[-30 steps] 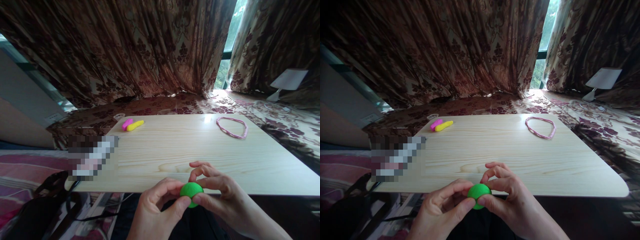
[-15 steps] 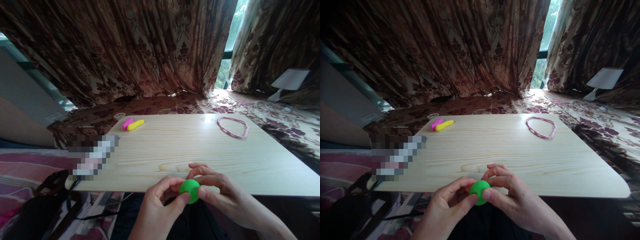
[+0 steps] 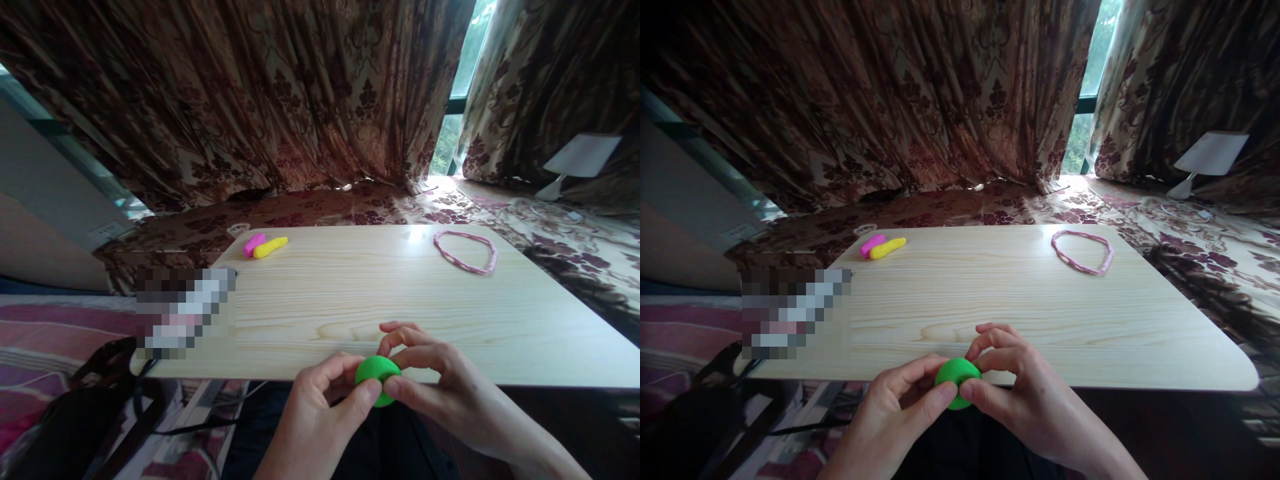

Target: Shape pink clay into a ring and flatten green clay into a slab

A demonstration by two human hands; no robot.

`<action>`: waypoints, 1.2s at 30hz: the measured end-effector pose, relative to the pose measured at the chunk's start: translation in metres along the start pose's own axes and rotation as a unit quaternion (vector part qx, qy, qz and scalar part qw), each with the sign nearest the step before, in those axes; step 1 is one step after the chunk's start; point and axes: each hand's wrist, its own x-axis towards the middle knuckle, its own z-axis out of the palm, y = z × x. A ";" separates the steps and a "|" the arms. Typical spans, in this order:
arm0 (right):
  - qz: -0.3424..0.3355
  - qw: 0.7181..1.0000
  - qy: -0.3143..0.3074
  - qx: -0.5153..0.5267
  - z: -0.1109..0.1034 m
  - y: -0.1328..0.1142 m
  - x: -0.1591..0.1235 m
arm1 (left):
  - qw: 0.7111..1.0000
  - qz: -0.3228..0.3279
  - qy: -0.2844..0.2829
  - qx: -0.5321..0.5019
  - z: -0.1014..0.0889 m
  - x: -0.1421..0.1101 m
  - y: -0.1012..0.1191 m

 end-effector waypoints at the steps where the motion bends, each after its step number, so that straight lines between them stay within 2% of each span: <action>1: 0.003 1.000 -0.001 -0.001 0.000 0.000 0.000 | 1.000 0.007 0.001 0.014 -0.001 0.000 0.001; 6: 0.007 1.000 0.009 -0.005 0.002 -0.003 0.001 | 0.992 0.056 0.001 0.112 -0.007 0.001 0.003; 9: 0.016 0.999 0.013 -0.034 0.002 0.001 0.004 | 0.991 0.053 -0.010 0.122 -0.010 0.005 -0.002; 12: 0.021 0.993 0.008 -0.112 0.001 0.015 0.011 | 0.987 0.051 0.033 0.151 -0.013 0.011 -0.014; 14: 0.013 0.986 0.008 -0.169 0.000 0.029 0.016 | 0.965 0.111 0.065 0.229 -0.015 0.016 -0.022; 18: 0.008 0.967 -0.002 -0.255 -0.004 0.044 0.023 | 0.868 0.282 0.054 0.405 -0.017 0.023 -0.031; 20: 0.020 0.954 -0.001 -0.300 -0.006 0.042 0.022 | 0.833 0.309 0.037 0.457 -0.017 0.028 -0.033; 22: 0.024 0.935 0.019 -0.353 -0.009 0.035 0.018 | 0.812 0.309 0.027 0.494 -0.018 0.034 -0.034; 24: 0.009 0.917 0.026 -0.397 -0.010 0.029 0.012 | 0.799 0.306 0.027 0.518 -0.020 0.038 -0.035; 26: -0.021 0.911 -0.003 -0.412 -0.009 0.026 0.005 | 0.788 0.313 0.025 0.529 -0.023 0.041 -0.037; 28: -0.044 0.911 -0.021 -0.409 -0.008 0.029 0.000 | 0.779 0.327 0.013 0.535 -0.027 0.043 -0.039; 31: -0.060 0.916 -0.007 -0.397 -0.006 0.039 -0.003 | 0.770 0.354 -0.003 0.532 -0.031 0.044 -0.040; 36: -0.091 0.917 0.003 -0.388 -0.010 0.050 0.004 | 0.764 0.371 0.014 0.527 -0.034 0.051 -0.042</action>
